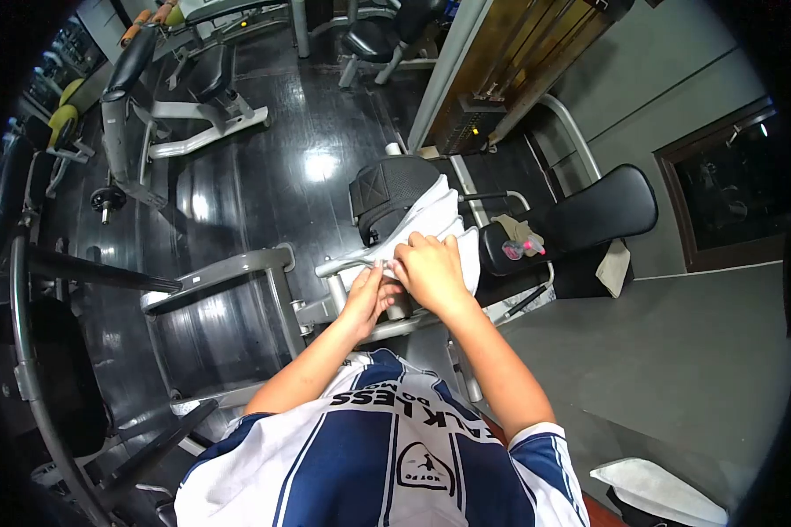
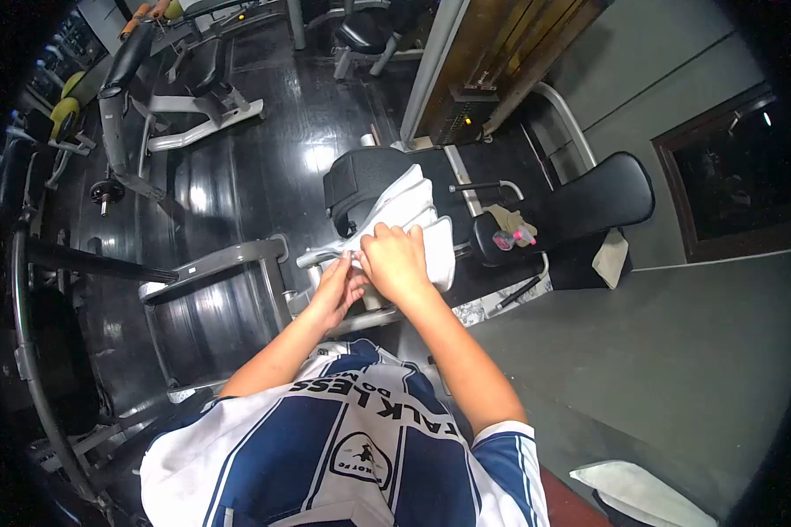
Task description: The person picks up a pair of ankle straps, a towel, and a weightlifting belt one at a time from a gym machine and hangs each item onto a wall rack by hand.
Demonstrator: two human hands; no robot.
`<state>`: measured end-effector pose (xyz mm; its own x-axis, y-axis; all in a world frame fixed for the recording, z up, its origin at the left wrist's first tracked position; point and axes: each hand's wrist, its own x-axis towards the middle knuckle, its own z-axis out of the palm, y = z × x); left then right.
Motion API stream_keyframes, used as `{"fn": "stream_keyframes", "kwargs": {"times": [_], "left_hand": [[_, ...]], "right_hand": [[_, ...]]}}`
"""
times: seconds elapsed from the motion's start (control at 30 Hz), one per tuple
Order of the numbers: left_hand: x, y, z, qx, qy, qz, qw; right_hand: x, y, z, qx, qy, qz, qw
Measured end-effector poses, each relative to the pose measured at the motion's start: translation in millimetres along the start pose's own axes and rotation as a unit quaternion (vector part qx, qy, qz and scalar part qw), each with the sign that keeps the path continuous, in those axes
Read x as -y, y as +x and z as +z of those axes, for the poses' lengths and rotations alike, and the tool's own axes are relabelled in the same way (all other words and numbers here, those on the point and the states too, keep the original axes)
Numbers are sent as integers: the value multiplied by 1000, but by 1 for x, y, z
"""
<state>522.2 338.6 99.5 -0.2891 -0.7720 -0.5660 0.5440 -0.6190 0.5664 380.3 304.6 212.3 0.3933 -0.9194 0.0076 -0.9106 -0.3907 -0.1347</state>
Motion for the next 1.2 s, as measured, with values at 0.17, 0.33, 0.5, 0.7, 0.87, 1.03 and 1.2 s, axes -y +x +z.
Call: {"fn": "stream_keyframes", "kwargs": {"times": [0.17, 0.33, 0.5, 0.7, 0.87, 1.03, 1.2], "left_hand": [[-6, 1, 0, -24, 192, 138, 971], [-4, 7, -11, -43, 163, 169, 971], [-6, 8, -32, -55, 184, 145, 971], [-7, 12, -54, 36, 276, 27, 960], [-79, -1, -17, 277, 557, -181, 761], [-92, 6, 119, 452, 488, 167, 728], [-38, -52, 275, 570, 435, 301, 629]], "right_hand": [[-17, 1, -6, -105, 317, 45, 941], [-65, -19, -12, -294, 502, 165, 796], [-144, -90, -73, -587, 542, 256, 545], [-142, -155, -110, -674, 403, 294, 544], [-131, -208, -105, -575, 381, 301, 659], [-96, -235, -127, -466, 458, 259, 711], [-50, -258, -169, -346, 360, 301, 812]]}}
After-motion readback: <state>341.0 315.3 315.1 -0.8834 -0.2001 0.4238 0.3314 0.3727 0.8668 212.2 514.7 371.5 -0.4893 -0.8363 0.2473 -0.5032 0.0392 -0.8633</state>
